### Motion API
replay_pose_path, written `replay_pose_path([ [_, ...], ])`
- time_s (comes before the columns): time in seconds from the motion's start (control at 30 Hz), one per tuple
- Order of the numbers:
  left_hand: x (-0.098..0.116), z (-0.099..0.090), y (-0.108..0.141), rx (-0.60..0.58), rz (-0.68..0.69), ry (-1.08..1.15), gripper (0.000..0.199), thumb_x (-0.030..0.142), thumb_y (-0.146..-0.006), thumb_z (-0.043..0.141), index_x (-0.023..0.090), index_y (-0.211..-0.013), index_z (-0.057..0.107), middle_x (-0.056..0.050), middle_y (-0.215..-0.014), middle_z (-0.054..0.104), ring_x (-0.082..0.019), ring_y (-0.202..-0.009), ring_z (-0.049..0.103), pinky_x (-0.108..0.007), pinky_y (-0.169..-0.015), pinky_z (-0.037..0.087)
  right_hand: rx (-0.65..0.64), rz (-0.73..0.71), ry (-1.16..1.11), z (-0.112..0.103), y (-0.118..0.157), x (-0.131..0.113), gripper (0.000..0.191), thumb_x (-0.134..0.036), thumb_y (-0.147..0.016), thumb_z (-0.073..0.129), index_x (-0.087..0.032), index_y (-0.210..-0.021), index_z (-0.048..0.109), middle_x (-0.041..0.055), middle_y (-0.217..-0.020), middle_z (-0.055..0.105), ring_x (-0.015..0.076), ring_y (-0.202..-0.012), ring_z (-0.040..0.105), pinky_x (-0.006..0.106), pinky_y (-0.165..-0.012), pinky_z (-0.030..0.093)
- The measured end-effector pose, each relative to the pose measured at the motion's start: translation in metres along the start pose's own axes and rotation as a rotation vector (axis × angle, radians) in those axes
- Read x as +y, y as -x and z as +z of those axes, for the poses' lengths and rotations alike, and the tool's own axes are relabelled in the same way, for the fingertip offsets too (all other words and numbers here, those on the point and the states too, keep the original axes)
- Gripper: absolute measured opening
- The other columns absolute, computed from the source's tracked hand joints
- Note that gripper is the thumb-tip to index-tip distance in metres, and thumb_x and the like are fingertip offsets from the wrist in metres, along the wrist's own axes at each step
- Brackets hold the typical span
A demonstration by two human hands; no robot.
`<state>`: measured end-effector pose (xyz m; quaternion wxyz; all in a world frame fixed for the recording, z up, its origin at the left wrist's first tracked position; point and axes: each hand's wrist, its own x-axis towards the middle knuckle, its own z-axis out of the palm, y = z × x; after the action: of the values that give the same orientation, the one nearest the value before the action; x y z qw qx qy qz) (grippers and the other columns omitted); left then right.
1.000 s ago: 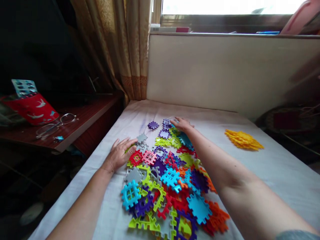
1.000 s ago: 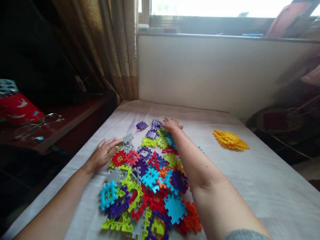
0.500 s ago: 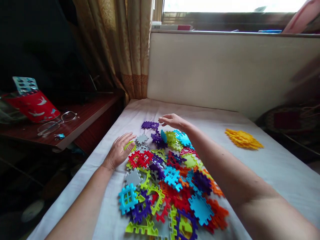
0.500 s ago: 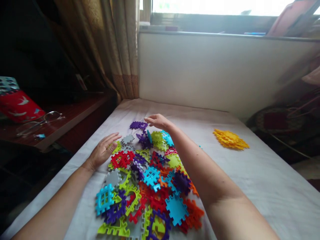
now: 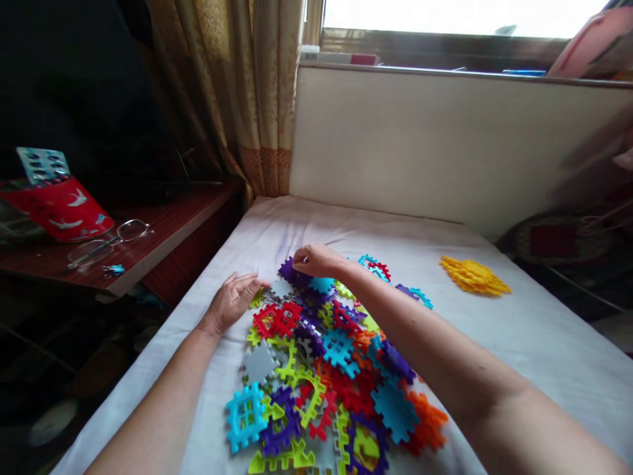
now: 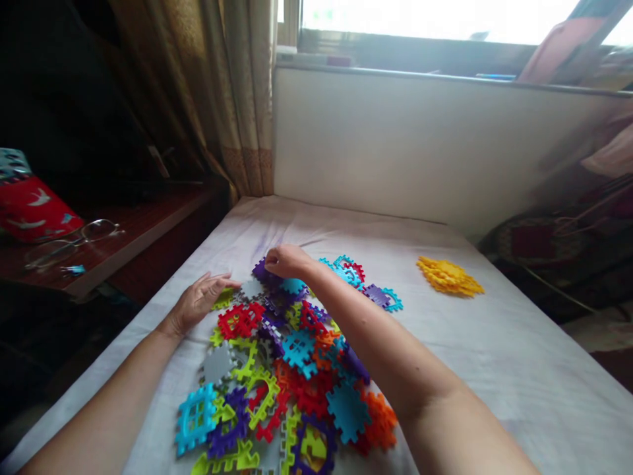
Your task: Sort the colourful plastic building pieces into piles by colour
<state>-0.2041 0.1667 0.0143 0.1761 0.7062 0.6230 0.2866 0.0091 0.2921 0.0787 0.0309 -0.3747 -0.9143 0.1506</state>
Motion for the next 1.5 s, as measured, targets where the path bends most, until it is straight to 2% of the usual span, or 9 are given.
replay_pose_path([
  [0.23,0.0,0.002,-0.003,0.097,0.083,-0.008,0.079,0.078,-0.089,0.021,0.023,-0.104,0.075,-0.009,-0.118,0.074,-0.026,-0.12,0.063,-0.047,-0.111,0.042,0.03,0.113,-0.232,-0.016,0.099,0.052,0.026,-0.034,-0.087,0.054,-0.02,-0.087,0.076,0.0001,-0.074,0.072,0.0138,-0.065,0.062,0.023,-0.059,0.042],
  [0.37,-0.002,0.003,-0.007,0.1,0.095,-0.06,0.078,0.076,-0.09,0.023,0.022,-0.109,0.075,-0.009,-0.117,0.074,-0.026,-0.119,0.063,-0.043,-0.109,0.045,0.322,0.491,-0.092,-0.007,0.108,0.109,0.04,-0.039,-0.089,0.057,-0.02,-0.121,0.07,0.0114,-0.12,0.072,0.0248,-0.105,0.066,0.033,-0.085,0.051],
  [0.5,-0.01,0.005,-0.01,0.099,0.033,-0.093,0.08,0.078,-0.088,0.023,0.021,-0.109,0.075,-0.009,-0.118,0.074,-0.026,-0.123,0.061,-0.04,-0.11,0.043,0.305,0.68,0.006,0.016,0.106,0.13,0.051,-0.048,-0.092,0.055,-0.021,-0.134,0.062,0.015,-0.14,0.061,0.0323,-0.128,0.057,0.045,-0.101,0.047],
  [0.73,-0.022,0.011,-0.022,-0.002,-0.025,-0.18,0.073,0.072,-0.087,0.028,0.022,-0.111,0.074,-0.008,-0.126,0.07,-0.026,-0.128,0.057,-0.038,-0.114,0.037,0.244,0.301,-0.225,0.037,0.143,0.069,0.056,-0.042,-0.087,0.064,-0.023,-0.139,0.058,0.0071,-0.137,0.065,0.0259,-0.125,0.061,0.037,-0.106,0.048],
  [0.87,-0.013,0.01,-0.02,-0.028,-0.089,-0.195,0.072,0.071,-0.084,0.031,0.022,-0.119,0.071,-0.009,-0.134,0.065,-0.029,-0.133,0.053,-0.045,-0.113,0.037,0.351,0.202,-0.297,0.037,0.18,0.032,0.06,-0.039,-0.085,0.066,-0.025,-0.142,0.055,0.0071,-0.138,0.063,0.0249,-0.128,0.059,0.039,-0.108,0.047],
  [1.0,-0.001,0.008,0.017,0.02,-0.128,-0.18,0.082,0.072,-0.085,0.031,0.014,-0.136,0.059,-0.014,-0.145,0.055,-0.029,-0.139,0.046,-0.042,-0.116,0.035,0.542,0.181,-0.377,0.044,0.223,0.013,0.052,-0.036,-0.087,0.061,-0.024,-0.137,0.059,0.0084,-0.134,0.066,0.0238,-0.124,0.061,0.041,-0.107,0.048],
  [1.13,0.012,0.02,0.085,0.203,-0.135,-0.15,0.083,0.072,-0.088,0.033,0.016,-0.147,0.047,-0.016,-0.157,0.039,-0.031,-0.147,0.035,-0.046,-0.118,0.032,0.862,0.284,-0.465,0.06,0.276,0.026,0.044,-0.041,-0.083,0.061,-0.023,-0.123,0.067,0.0104,-0.128,0.068,0.0252,-0.121,0.062,0.045,-0.107,0.046],
  [1.3,0.044,0.055,0.152,0.212,0.004,-0.228,0.084,0.071,-0.083,0.051,0.023,-0.151,0.041,-0.014,-0.162,0.031,-0.035,-0.149,0.028,-0.05,-0.117,0.032,1.337,0.73,-0.537,0.073,0.329,0.049,0.053,-0.052,-0.084,0.05,-0.014,-0.117,0.065,0.0176,-0.114,0.071,0.0276,-0.101,0.067,0.044,-0.087,0.053],
  [1.5,0.09,0.086,0.167,0.299,0.066,-0.252,0.081,0.063,-0.081,0.06,0.024,-0.149,0.042,-0.014,-0.159,0.034,-0.035,-0.147,0.031,-0.052,-0.117,0.032,0.936,0.267,-0.178,0.103,0.327,-0.013,0.025,-0.043,-0.086,0.061,-0.022,-0.095,0.072,0.0089,-0.101,0.072,0.024,-0.096,0.065,0.039,-0.09,0.05],
])
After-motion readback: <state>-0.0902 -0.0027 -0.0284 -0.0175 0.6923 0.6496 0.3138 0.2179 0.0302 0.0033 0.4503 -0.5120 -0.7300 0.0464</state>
